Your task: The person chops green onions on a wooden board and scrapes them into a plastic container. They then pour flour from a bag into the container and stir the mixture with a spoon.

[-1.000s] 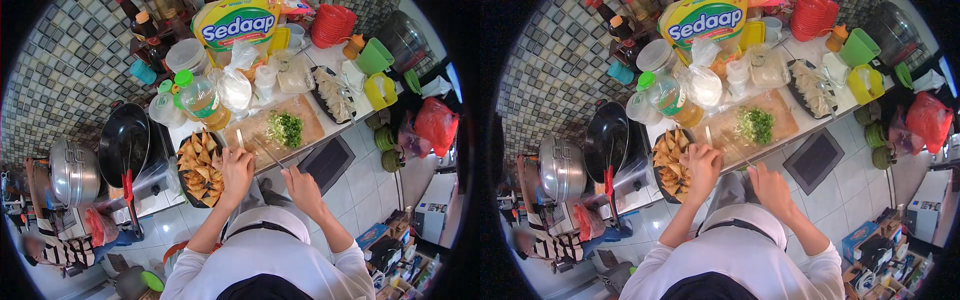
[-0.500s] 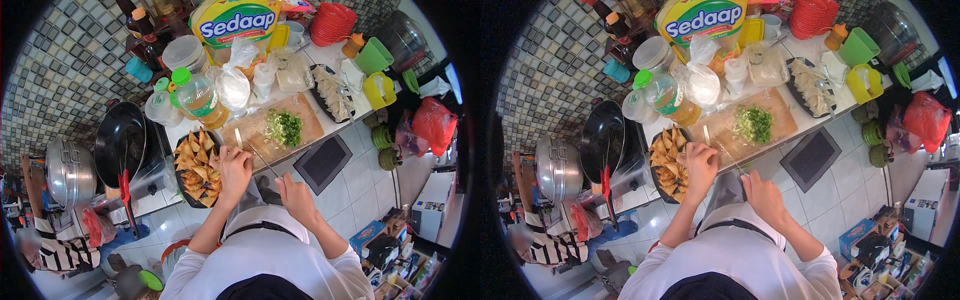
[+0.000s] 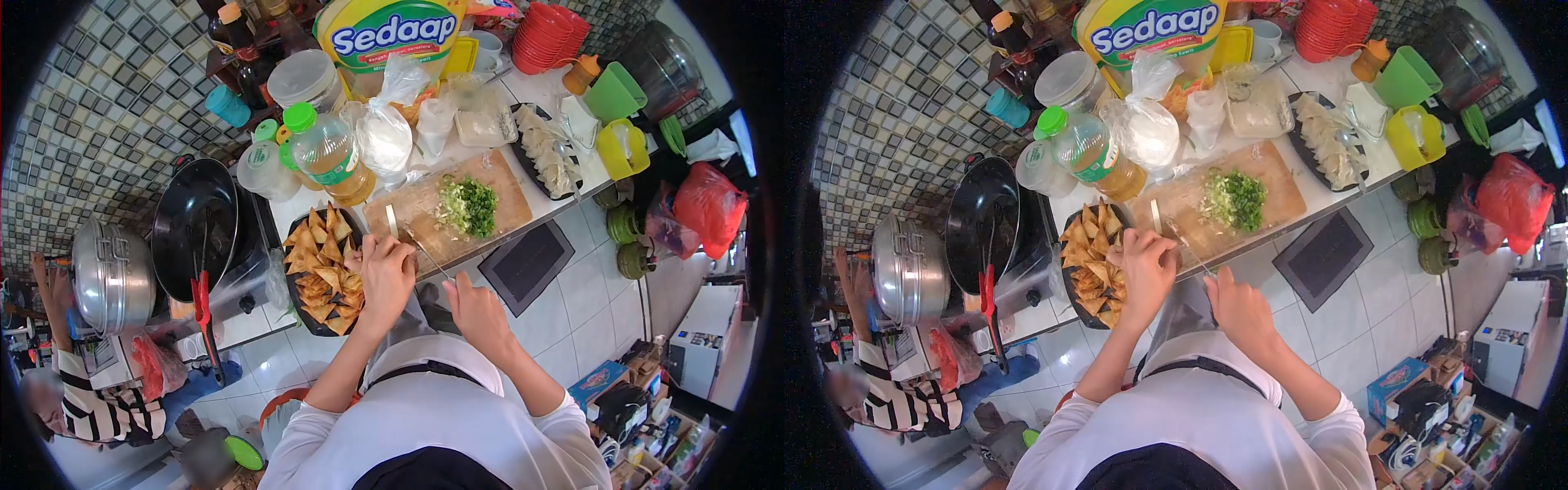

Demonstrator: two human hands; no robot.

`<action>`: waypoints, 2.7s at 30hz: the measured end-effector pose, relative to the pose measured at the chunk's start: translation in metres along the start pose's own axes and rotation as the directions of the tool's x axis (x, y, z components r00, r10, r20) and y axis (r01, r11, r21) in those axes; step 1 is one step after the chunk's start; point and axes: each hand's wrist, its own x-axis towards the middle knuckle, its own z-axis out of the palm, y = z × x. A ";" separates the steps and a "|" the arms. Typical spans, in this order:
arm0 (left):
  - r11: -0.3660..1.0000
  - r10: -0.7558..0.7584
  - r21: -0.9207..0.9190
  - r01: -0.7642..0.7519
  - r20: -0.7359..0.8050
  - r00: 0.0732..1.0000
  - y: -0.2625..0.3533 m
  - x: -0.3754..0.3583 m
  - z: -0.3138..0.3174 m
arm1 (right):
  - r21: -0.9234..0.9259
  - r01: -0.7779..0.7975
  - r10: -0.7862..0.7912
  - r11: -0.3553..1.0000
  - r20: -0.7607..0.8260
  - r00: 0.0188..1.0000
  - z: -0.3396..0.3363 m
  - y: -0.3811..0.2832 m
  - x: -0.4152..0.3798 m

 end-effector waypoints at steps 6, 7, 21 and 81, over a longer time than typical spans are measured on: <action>1.000 -0.008 -0.010 0.008 -0.015 1.000 -0.002 0.000 0.001 | -0.034 -0.051 0.053 0.998 0.060 0.997 -0.012 0.012 -0.012; 1.000 -0.005 -0.010 0.005 -0.017 1.000 -0.002 0.000 0.002 | -0.014 -0.042 0.043 0.999 0.043 0.998 -0.013 0.015 -0.010; 0.998 -0.012 -0.063 0.009 -0.056 0.998 -0.002 -0.004 0.003 | 0.183 -0.096 0.084 0.978 0.077 0.994 -0.009 0.003 -0.012; 0.996 0.020 -0.083 -0.025 -0.060 0.998 -0.004 -0.008 0.004 | 0.139 -0.019 0.017 0.990 0.017 1.000 -0.001 0.007 -0.016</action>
